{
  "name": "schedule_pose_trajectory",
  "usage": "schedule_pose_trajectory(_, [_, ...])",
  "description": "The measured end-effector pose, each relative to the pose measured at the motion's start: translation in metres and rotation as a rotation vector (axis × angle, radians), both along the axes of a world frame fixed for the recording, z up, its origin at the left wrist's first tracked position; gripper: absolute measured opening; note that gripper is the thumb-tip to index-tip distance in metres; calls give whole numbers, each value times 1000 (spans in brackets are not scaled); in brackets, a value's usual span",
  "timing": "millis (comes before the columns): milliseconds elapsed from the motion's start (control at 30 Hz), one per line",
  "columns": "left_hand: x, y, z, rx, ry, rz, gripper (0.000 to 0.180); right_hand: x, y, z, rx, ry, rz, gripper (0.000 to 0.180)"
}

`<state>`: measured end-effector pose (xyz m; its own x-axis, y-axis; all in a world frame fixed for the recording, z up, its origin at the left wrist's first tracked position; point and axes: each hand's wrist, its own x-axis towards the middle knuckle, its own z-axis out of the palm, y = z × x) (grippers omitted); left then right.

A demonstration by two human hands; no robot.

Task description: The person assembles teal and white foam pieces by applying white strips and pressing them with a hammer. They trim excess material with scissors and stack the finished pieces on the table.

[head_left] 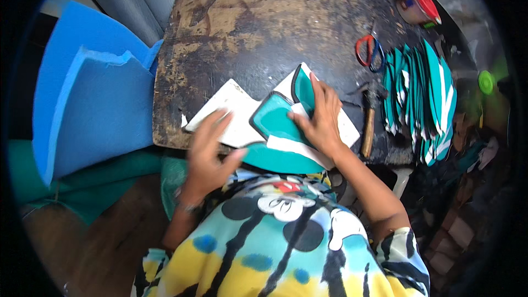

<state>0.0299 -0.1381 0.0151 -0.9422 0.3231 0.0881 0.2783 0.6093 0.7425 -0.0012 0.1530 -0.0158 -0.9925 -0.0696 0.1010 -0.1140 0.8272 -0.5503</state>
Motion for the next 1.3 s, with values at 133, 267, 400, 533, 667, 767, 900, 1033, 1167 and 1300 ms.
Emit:
schedule_pose_trajectory(133, [-11,68,-28,-311,124,-349,118,-5,13,2,-215,-75,-208,90])
schedule_pose_trajectory(267, [-20,83,-44,-437,291,-387,104,-9,44,8,-196,-148,-184,52])
schedule_pose_trajectory(400, [-40,50,-62,-522,295,-228,77,-22,61,10,-278,-277,-200,39])
schedule_pose_trajectory(533, [-28,-20,-53,-515,43,416,60,-27,64,4,-296,-305,-186,42])
schedule_pose_trajectory(667, [6,-54,0,-774,-479,287,54,-26,63,-3,-368,-321,-199,48])
schedule_pose_trajectory(767, [6,-18,18,-642,27,134,67,-28,58,-3,-313,-286,-257,51])
schedule_pose_trajectory(900, [-19,48,-8,-545,224,-394,114,-27,55,11,-413,-364,-264,52])
schedule_pose_trajectory(1033, [-35,74,-37,-612,303,-471,102,-13,86,32,10,-127,-281,49])
schedule_pose_trajectory(1167, [-35,74,-36,-524,302,-419,104,25,133,32,257,-289,-398,83])
schedule_pose_trajectory(1300, [-50,85,-36,-502,329,-341,107,46,138,4,98,-152,-260,85])
